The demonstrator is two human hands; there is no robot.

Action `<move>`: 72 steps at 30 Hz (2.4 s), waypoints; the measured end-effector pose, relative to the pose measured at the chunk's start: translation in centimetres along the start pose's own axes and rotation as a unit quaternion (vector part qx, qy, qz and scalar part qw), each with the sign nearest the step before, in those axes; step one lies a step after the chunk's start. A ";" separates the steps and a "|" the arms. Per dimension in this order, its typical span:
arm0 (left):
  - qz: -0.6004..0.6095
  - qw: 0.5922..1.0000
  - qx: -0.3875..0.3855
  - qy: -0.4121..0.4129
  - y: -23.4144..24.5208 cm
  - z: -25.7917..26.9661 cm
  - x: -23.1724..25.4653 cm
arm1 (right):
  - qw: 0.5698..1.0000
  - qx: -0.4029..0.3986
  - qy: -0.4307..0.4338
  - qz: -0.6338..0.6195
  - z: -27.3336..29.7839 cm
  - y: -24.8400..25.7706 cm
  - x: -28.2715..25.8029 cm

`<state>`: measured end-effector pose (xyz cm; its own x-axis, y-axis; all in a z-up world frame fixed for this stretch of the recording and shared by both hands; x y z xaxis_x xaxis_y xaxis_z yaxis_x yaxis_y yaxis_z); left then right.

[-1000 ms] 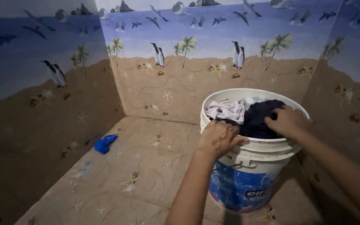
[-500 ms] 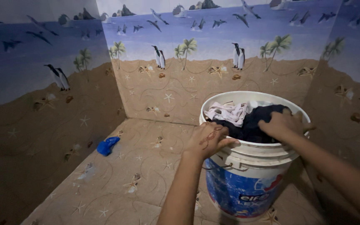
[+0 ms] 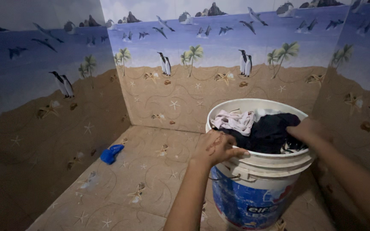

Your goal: The person sorts through clothes in a bucket by hand and picks up a blue object from the tiled floor.

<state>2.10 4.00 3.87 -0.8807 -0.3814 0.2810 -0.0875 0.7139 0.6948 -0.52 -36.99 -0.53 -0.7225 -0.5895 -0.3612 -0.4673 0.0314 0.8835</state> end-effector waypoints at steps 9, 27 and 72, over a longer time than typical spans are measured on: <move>0.019 1.000 0.013 0.011 -0.2 0.1 -0.1 | 0.997 0.047 0.000 -0.063 -4.4 -3.7 2.3; 0.029 0.996 0.070 0.052 3.1 2.9 -1.0 | 0.982 0.119 0.145 -0.029 -1.0 -1.3 -5.5; -0.158 0.957 0.225 0.092 9.3 8.1 -9.1 | 0.866 0.075 0.473 -0.142 15.2 8.8 -20.8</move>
<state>5.50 18.86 2.46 -0.6844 -0.6871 0.2440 -0.5636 0.7108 0.4209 2.67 -12.13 10.25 0.1406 -0.9861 -0.0884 -0.6696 -0.1605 0.7252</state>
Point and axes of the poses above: each hand's wrist, its own z-axis away from the middle knuckle, its own y-axis out of the back of the hand, x = y × z, the point moved 1 cm from there along -z, towards the middle knuckle, and after that the axes turned 11 degrees about x, right-handed, at the moved point
